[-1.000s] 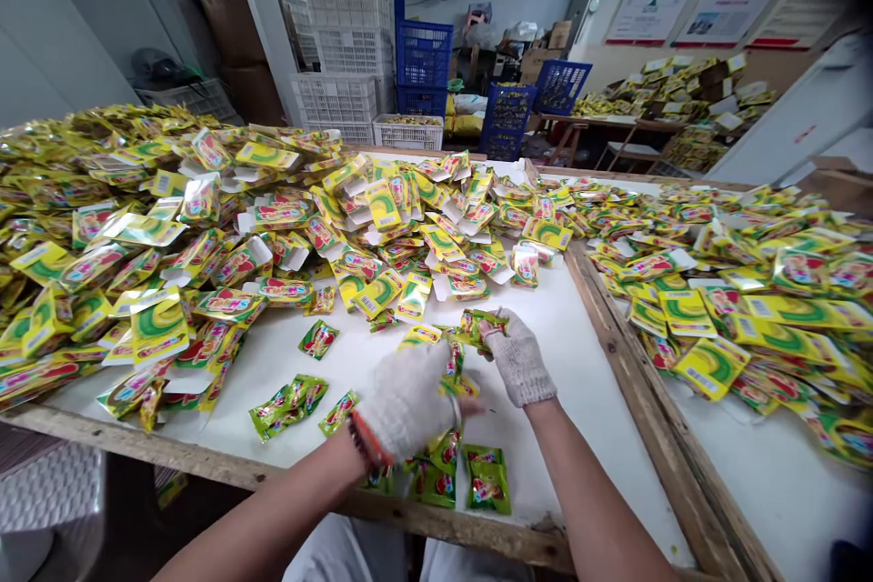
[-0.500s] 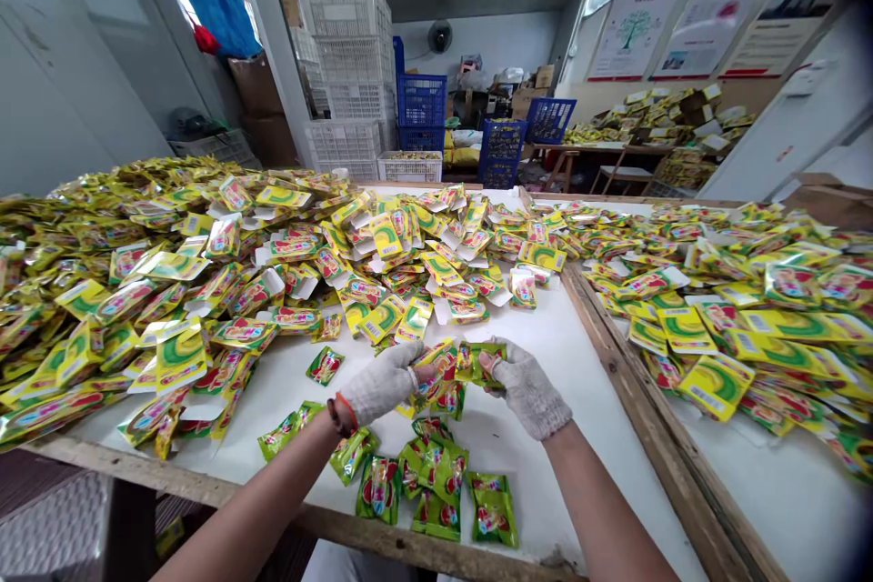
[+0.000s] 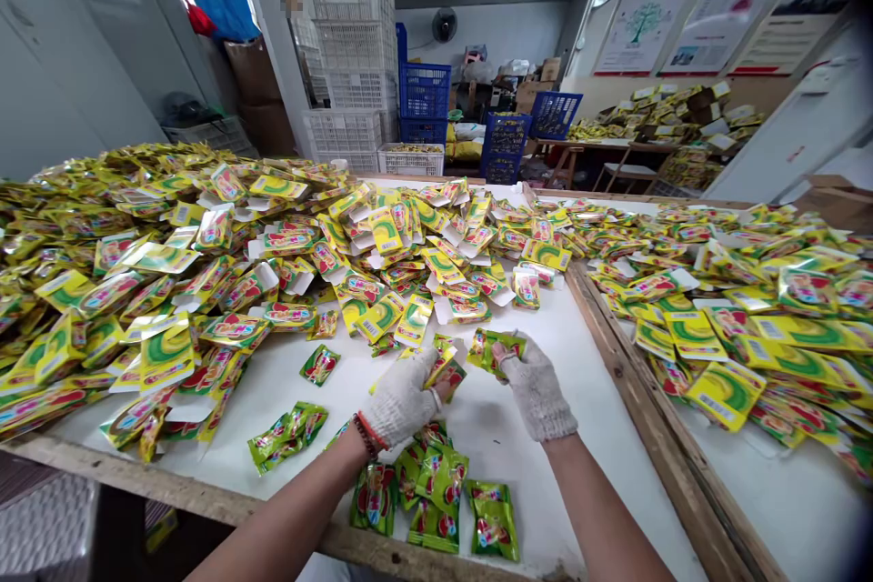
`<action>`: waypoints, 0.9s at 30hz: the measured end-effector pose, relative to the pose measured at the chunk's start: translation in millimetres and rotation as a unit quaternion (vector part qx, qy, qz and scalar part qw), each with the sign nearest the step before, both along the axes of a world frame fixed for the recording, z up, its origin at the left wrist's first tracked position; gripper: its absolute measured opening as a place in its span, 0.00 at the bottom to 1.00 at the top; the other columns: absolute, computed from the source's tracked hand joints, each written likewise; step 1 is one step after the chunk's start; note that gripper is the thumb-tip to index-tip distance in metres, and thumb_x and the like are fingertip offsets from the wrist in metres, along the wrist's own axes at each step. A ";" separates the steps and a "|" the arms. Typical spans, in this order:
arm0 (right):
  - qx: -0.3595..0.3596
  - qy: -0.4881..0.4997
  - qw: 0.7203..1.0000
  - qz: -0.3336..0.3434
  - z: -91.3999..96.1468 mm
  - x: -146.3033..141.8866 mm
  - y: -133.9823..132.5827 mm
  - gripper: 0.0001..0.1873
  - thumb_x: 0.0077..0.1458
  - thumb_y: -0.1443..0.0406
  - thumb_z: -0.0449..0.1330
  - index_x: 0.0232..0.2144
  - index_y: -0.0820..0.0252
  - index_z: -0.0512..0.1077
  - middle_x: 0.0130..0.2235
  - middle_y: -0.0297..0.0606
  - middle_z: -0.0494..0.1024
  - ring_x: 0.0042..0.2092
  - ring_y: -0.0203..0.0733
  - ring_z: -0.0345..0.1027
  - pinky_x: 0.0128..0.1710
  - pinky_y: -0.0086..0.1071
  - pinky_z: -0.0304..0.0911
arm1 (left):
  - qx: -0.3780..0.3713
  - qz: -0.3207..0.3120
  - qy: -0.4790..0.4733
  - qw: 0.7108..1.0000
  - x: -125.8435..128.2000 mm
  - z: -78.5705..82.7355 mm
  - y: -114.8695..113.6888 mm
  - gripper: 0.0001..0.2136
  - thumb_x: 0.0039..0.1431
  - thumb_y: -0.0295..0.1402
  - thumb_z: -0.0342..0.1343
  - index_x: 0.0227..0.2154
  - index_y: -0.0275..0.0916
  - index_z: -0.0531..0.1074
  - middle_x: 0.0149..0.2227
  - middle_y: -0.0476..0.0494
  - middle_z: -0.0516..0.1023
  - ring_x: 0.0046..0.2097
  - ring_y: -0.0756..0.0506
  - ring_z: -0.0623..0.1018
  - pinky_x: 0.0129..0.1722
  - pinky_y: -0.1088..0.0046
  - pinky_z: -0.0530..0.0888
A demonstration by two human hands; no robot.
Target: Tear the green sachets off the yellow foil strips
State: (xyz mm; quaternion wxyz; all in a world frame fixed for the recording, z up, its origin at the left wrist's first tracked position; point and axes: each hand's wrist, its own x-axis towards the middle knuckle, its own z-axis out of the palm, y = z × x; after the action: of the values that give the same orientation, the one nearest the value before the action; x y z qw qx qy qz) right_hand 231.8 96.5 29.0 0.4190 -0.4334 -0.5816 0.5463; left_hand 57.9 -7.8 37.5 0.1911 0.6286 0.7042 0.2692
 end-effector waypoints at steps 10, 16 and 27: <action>-0.027 0.004 0.998 0.051 -4.9 -4.2 -3.7 0.18 0.47 0.54 0.63 0.35 0.61 0.70 0.32 0.38 0.77 0.32 0.41 0.69 0.32 0.33 0.66 | 0.063 0.020 0.004 0.998 1.6 3.8 -3.4 0.27 0.50 0.45 0.59 0.52 0.39 0.66 0.45 0.37 0.75 0.46 0.36 0.73 0.46 0.61 0.69; -0.006 0.014 1.000 0.005 -7.7 -8.8 -9.8 0.17 0.49 0.54 0.62 0.35 0.60 0.70 0.32 0.38 0.77 0.32 0.41 0.70 0.32 0.32 0.65 | 0.048 0.050 0.192 0.979 10.7 -0.2 -5.1 0.28 0.46 0.34 0.59 0.53 0.39 0.63 0.49 0.38 0.71 0.48 0.36 0.72 0.48 0.60 0.67; 0.110 -0.196 0.962 0.156 2.6 12.0 -2.9 0.10 0.50 0.59 0.59 0.33 0.58 0.73 0.33 0.39 0.78 0.34 0.45 0.70 0.35 0.35 0.64 | 0.031 -0.033 0.160 0.986 4.3 4.5 -7.7 0.23 0.44 0.31 0.57 0.47 0.42 0.66 0.48 0.41 0.69 0.46 0.39 0.71 0.44 0.64 0.68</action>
State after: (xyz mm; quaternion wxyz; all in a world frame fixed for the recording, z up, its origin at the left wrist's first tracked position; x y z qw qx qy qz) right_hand 243.8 93.6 31.5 0.2516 -0.3872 -0.7689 0.4423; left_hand 62.2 -15.5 42.0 0.0655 0.6921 0.6958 0.1807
